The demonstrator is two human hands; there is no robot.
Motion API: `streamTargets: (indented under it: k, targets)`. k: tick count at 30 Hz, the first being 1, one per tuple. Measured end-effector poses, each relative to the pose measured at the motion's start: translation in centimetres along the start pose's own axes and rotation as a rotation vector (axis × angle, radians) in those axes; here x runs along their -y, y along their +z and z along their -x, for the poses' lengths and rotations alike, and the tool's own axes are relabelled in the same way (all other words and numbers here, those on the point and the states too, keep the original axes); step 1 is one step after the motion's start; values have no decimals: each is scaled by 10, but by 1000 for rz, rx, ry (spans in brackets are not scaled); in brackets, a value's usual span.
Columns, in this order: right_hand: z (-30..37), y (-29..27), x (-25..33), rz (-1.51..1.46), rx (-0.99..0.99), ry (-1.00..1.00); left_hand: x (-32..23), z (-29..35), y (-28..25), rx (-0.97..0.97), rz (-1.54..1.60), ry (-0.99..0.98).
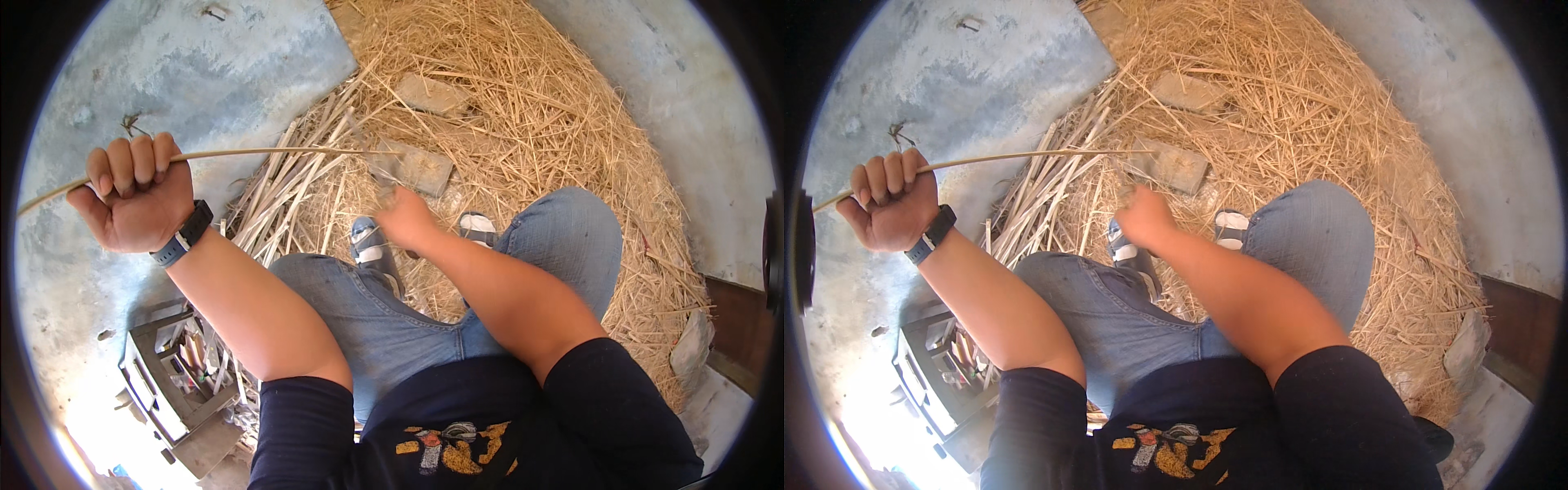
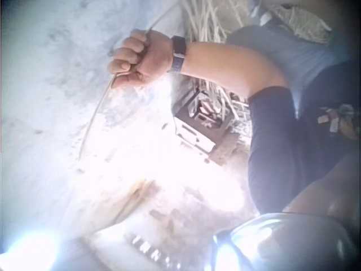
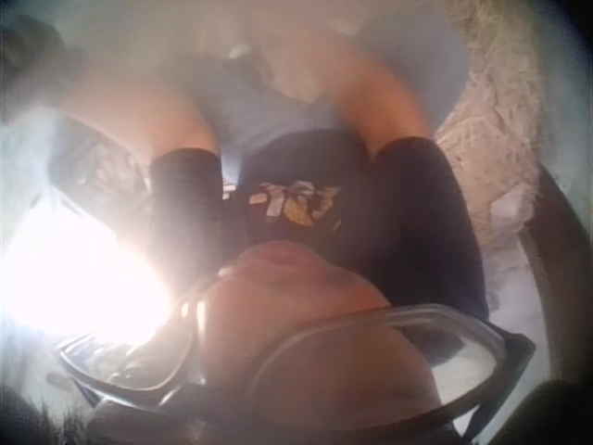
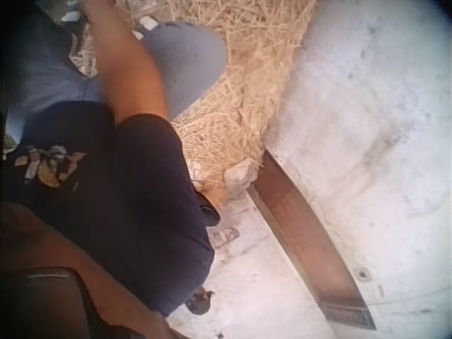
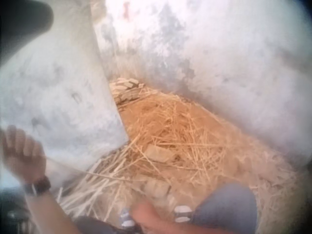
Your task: The person sits on a straw-covered floor and uses a large curved knife to split long bamboo strips into thinner pieces. They hold the bamboo with one hand and repeatedly strike it with the knife to separate the fibers, discarding the finished strips onto a pile.
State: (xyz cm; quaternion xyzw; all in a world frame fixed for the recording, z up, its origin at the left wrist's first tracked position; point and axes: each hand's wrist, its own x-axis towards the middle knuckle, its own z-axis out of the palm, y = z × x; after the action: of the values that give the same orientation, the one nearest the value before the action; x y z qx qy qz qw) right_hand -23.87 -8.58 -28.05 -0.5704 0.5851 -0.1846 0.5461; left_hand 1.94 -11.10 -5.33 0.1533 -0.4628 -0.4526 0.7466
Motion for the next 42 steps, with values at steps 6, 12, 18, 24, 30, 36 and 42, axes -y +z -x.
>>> streamTargets:
  k: [6,12,18,24,30,36,42]
  targets:
    - [16,-3,35,32,74,-276,-6,1,15,-116,-160,68]
    - [0,-1,12,93,-72,-163,-66,8,18,-81,-161,197]
    - [20,-22,61,-23,-15,-441,-76,16,29,-119,-78,358]
    - [-13,-49,49,43,-159,-347,-94,26,34,-110,-45,449]
    - [3,-55,64,42,-153,-402,-96,31,44,-95,52,496]
    - [28,-62,93,117,-130,-714,-95,32,41,-25,138,479]
    - [19,-77,87,118,-189,-525,-94,30,46,131,118,443]
